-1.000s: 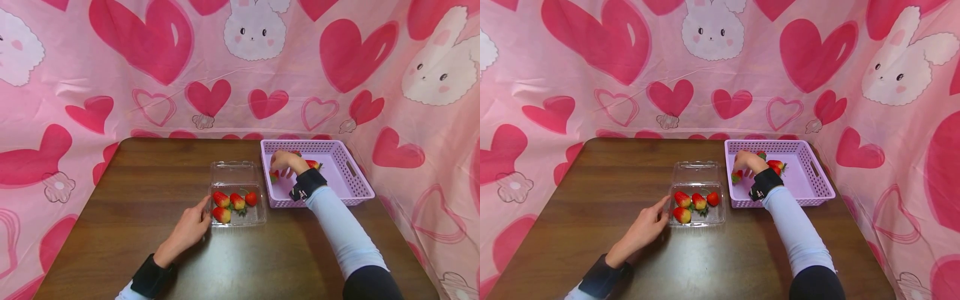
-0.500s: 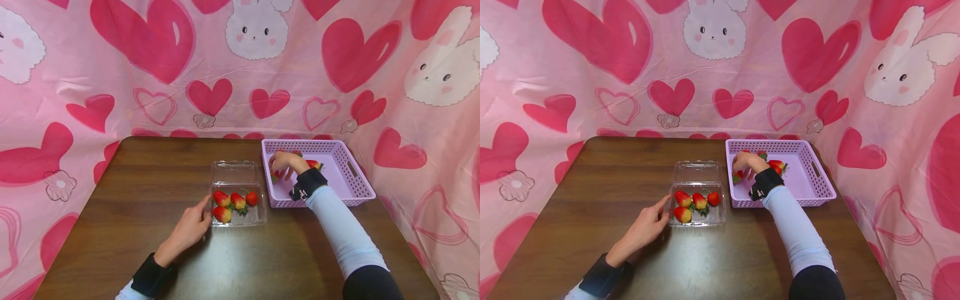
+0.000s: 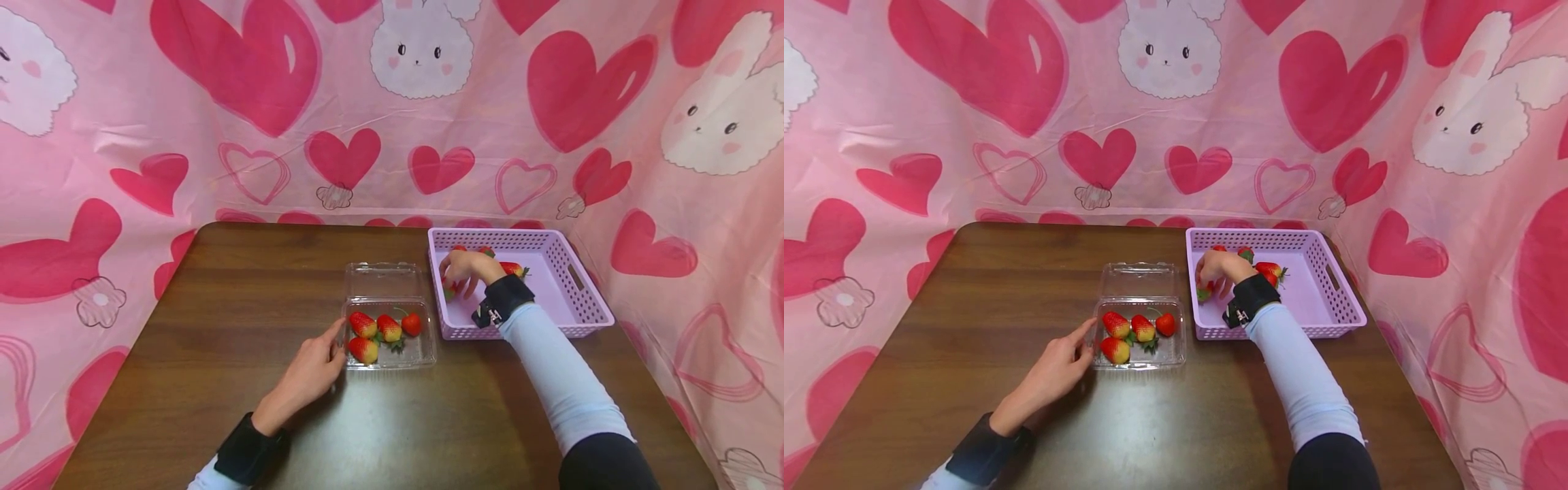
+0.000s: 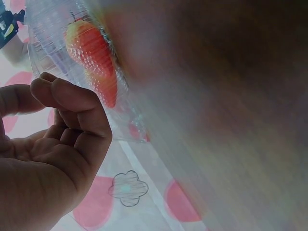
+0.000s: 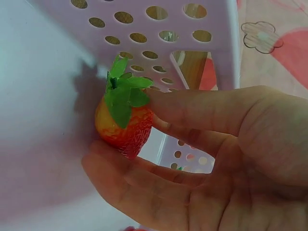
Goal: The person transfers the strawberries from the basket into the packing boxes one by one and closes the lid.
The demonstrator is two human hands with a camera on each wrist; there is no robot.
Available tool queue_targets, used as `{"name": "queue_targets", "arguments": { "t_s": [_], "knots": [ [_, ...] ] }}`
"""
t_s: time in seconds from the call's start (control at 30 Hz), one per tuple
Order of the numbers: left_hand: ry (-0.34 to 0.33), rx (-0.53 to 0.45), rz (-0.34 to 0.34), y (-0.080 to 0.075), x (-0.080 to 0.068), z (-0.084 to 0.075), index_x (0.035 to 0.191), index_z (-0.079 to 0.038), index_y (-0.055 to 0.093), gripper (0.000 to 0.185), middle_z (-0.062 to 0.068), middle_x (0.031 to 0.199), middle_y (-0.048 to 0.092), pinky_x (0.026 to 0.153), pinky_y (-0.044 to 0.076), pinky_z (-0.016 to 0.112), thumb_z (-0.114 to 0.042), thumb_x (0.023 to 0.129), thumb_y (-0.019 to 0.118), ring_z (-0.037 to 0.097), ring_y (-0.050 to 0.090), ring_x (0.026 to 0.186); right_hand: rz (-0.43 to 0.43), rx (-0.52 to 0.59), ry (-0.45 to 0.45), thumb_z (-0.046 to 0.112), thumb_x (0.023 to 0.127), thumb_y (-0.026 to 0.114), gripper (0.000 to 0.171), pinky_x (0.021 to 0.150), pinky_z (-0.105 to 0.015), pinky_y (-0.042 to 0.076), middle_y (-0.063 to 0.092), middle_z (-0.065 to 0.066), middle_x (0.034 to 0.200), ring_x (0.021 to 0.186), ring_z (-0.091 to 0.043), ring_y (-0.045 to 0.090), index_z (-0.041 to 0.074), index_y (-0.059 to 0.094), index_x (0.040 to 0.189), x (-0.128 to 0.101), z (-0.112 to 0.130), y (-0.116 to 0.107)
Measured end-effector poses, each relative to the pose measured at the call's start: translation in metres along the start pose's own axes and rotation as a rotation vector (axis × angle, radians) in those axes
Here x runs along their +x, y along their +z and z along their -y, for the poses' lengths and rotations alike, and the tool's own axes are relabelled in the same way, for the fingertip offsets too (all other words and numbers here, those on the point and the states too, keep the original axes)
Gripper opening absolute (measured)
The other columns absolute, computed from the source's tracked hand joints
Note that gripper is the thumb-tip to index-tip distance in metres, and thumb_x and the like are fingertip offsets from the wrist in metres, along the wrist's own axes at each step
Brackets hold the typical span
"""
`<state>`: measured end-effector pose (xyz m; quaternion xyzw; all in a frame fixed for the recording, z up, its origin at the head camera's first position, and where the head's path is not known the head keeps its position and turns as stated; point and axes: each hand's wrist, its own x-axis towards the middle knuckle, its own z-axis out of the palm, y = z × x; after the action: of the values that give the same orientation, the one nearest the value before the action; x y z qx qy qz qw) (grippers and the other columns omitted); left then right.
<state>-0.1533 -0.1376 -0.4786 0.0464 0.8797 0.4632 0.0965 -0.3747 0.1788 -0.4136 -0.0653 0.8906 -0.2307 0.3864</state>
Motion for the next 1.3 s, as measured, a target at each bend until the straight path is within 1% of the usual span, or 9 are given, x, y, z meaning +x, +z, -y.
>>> {"name": "queue_targets", "arguments": {
  "t_s": [0.17,0.43,0.67,0.83,1.1,1.2,1.3],
  "knots": [
    [0.001,-0.003,-0.002,0.0,-0.001,0.0,0.161,-0.003,0.04,0.066,0.003,0.065,0.054,0.053,0.048,0.028,-0.007,0.101,0.067,0.019,0.053,0.052,0.013,-0.019,0.011,0.004,0.094,0.067,0.037,0.079,-0.049,0.063,0.063,-0.017,0.101,0.093,-0.032,0.069,0.002,0.062,0.13,0.0,0.0,0.001],
    [-0.005,0.001,0.001,-0.001,-0.001,0.0,0.161,-0.003,0.04,0.067,0.003,0.067,0.054,0.054,0.048,0.028,-0.007,0.101,0.067,0.019,0.053,0.053,0.057,-0.055,0.015,0.006,0.092,0.069,0.022,0.08,-0.05,0.062,0.062,-0.013,0.096,0.089,-0.029,0.065,0.004,0.064,0.114,-0.003,0.0,0.001],
    [-0.008,0.008,-0.004,0.0,-0.001,0.0,0.161,-0.002,0.041,0.067,0.002,0.066,0.055,0.054,0.048,0.027,-0.007,0.1,0.068,0.019,0.053,0.053,0.07,-0.074,0.015,0.009,0.093,0.068,0.016,0.081,-0.05,0.062,0.059,-0.012,0.093,0.084,-0.026,0.062,0.005,0.064,0.108,-0.003,-0.003,0.0],
    [-0.013,0.008,-0.007,0.0,-0.001,-0.001,0.161,-0.003,0.041,0.066,0.003,0.067,0.055,0.054,0.048,0.027,-0.008,0.1,0.067,0.019,0.053,0.053,0.057,-0.069,0.013,0.012,0.093,0.068,0.019,0.079,-0.05,0.063,0.058,-0.012,0.097,0.084,-0.026,0.062,0.005,0.064,0.11,-0.005,-0.003,-0.001],
    [-0.021,0.0,-0.007,0.0,-0.001,-0.002,0.161,-0.003,0.041,0.066,0.003,0.068,0.055,0.053,0.049,0.028,-0.008,0.1,0.067,0.019,0.053,0.053,0.042,-0.057,0.026,0.021,0.092,0.073,0.039,0.082,-0.047,0.062,0.062,-0.017,0.113,0.1,-0.034,0.064,0.006,0.064,0.128,-0.012,-0.007,-0.003],
    [-0.019,-0.002,-0.005,0.0,-0.002,-0.002,0.161,-0.003,0.041,0.066,0.003,0.068,0.055,0.053,0.049,0.028,-0.007,0.101,0.067,0.019,0.054,0.053,0.034,-0.051,0.027,0.021,0.092,0.074,0.042,0.082,-0.047,0.062,0.063,-0.016,0.113,0.101,-0.034,0.064,0.006,0.063,0.13,-0.015,-0.007,-0.002],
    [-0.019,-0.008,-0.004,0.001,-0.002,-0.002,0.161,-0.003,0.04,0.066,0.004,0.068,0.055,0.053,0.049,0.028,-0.007,0.101,0.066,0.02,0.054,0.053,0.026,-0.067,0.009,0.02,0.092,0.071,0.039,0.081,-0.048,0.062,0.063,-0.016,0.109,0.098,-0.033,0.064,0.005,0.064,0.127,-0.019,-0.004,-0.002]
  ]
}}
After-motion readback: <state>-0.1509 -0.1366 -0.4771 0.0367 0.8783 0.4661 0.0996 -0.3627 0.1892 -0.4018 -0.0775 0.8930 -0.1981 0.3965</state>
